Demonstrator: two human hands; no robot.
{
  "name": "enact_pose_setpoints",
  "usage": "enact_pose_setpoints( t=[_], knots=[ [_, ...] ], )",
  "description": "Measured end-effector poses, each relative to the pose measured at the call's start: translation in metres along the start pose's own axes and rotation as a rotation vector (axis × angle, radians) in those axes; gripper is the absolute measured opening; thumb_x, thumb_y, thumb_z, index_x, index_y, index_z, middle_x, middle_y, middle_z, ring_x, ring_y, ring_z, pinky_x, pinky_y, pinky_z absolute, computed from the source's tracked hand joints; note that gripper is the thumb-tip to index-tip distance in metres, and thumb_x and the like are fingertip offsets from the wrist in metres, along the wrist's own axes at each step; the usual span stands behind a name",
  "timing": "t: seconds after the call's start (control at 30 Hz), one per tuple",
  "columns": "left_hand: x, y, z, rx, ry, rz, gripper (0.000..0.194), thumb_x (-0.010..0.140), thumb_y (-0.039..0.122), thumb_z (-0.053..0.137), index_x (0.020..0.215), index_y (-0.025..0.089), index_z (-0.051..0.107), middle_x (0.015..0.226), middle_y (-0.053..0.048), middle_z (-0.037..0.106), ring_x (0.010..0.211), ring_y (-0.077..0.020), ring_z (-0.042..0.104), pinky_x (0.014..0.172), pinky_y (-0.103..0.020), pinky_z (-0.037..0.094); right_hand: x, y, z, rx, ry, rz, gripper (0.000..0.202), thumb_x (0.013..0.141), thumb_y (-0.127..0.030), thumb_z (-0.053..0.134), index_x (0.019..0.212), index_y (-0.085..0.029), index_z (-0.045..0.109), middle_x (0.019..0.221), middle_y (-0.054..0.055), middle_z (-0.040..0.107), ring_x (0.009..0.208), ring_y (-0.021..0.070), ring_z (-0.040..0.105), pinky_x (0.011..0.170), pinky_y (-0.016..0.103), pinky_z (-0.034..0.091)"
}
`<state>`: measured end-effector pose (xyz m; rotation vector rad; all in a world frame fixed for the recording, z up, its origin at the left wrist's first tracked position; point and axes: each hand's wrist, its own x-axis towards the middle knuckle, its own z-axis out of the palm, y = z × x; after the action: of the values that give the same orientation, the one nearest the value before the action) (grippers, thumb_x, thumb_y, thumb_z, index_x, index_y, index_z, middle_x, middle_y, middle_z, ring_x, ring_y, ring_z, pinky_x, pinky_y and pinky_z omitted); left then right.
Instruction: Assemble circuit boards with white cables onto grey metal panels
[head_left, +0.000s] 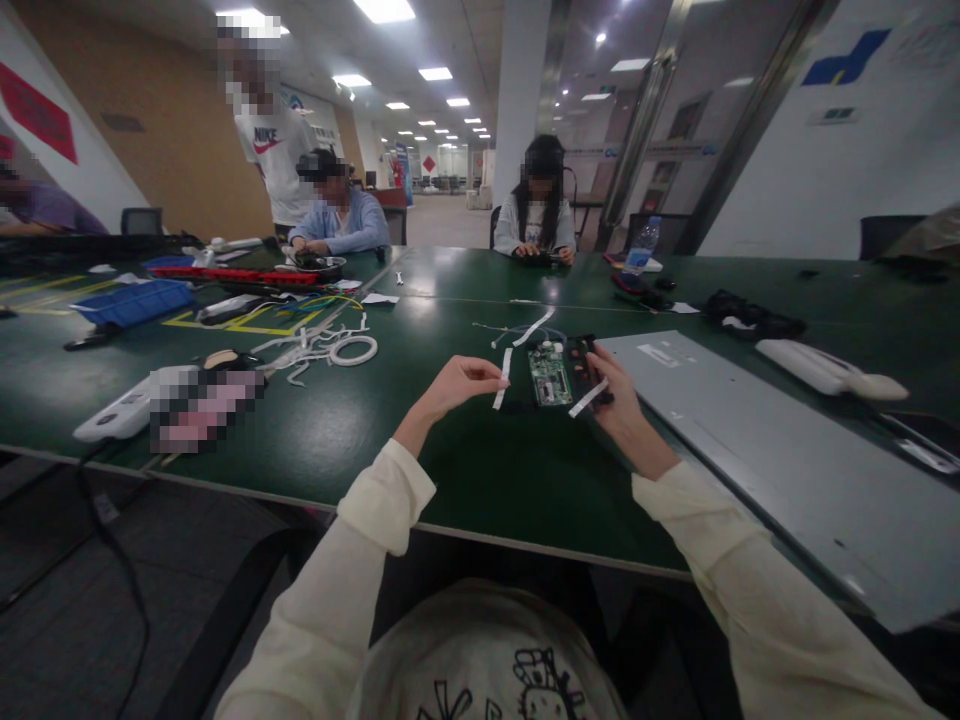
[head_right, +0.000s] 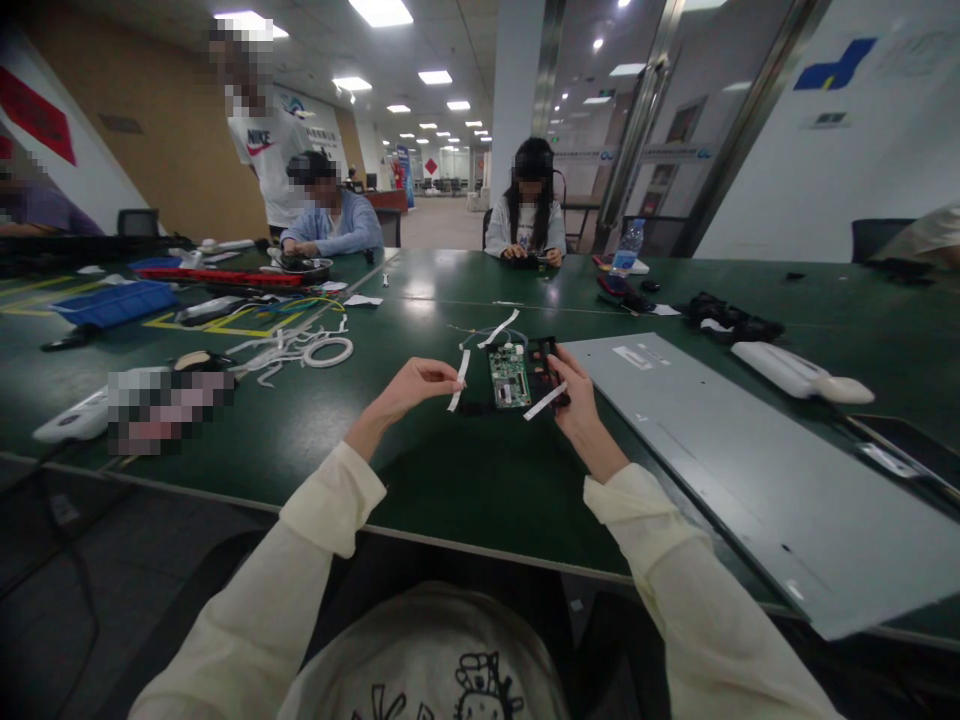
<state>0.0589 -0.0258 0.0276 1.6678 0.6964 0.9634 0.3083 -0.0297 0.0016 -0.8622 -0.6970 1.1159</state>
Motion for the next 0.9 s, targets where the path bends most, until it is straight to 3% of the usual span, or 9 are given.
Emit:
enact_pose_setpoints(
  t=[0.17,0.3,0.4,0.53,0.7,0.9],
  knots=[
    [0.005,-0.010,0.017,0.138,0.016,0.168,0.023,0.069,0.029,0.069,0.086,0.014,0.068,0.081,-0.003,0.066,0.076,-0.0133,0.059,0.078,-0.030,0.043,-0.002,0.000,0.003,0.042,0.136,-0.032,0.039,0.065,-0.018,0.066,0.103,-0.022,0.062,0.077,-0.004,0.068,0.059,0.0090,0.061,0.050,0.018,0.049],
    [0.006,-0.013,0.026,0.305,0.110,0.252,0.011,0.071,0.026,0.067,0.077,0.016,0.067,0.088,-0.004,0.065,0.087,-0.0164,0.057,0.084,-0.032,0.040,-0.001,0.002,0.002,0.043,0.141,-0.062,0.039,0.066,-0.019,0.066,0.105,-0.023,0.061,0.079,-0.004,0.067,0.060,0.0093,0.061,0.050,0.018,0.049],
    [0.005,-0.015,0.030,0.379,0.119,0.280,0.007,0.070,0.024,0.069,0.071,0.017,0.067,0.102,-0.004,0.061,0.100,-0.0194,0.053,0.089,-0.035,0.037,-0.001,0.003,0.002,0.042,0.136,-0.072,0.039,0.066,-0.020,0.066,0.105,-0.023,0.061,0.081,-0.004,0.067,0.062,0.0090,0.061,0.052,0.018,0.050],
    [0.004,-0.017,0.032,0.365,0.116,0.262,0.005,0.070,0.022,0.068,0.070,0.018,0.067,0.111,-0.004,0.056,0.107,-0.0202,0.049,0.091,-0.036,0.035,-0.002,0.003,0.003,0.043,0.132,-0.058,0.041,0.066,-0.021,0.067,0.107,-0.023,0.060,0.082,-0.003,0.067,0.064,0.0093,0.061,0.052,0.017,0.050],
    [0.006,-0.023,0.034,0.280,0.119,0.234,0.010,0.072,0.024,0.066,0.078,0.016,0.066,0.102,-0.006,0.058,0.093,-0.0166,0.055,0.079,-0.029,0.040,-0.002,0.002,0.004,0.022,0.133,-0.053,0.042,0.066,-0.023,0.066,0.107,-0.023,0.060,0.084,-0.003,0.067,0.064,0.0102,0.062,0.050,0.018,0.050],
    [0.008,-0.030,0.033,0.169,0.112,0.080,0.041,0.071,0.025,0.068,0.109,0.018,0.055,0.096,-0.004,0.061,0.082,-0.0134,0.056,0.075,-0.028,0.041,-0.002,0.004,0.003,0.020,0.117,-0.064,0.043,0.063,-0.025,0.069,0.106,-0.024,0.060,0.084,-0.004,0.067,0.064,0.0100,0.062,0.054,0.020,0.051]
  ],
)
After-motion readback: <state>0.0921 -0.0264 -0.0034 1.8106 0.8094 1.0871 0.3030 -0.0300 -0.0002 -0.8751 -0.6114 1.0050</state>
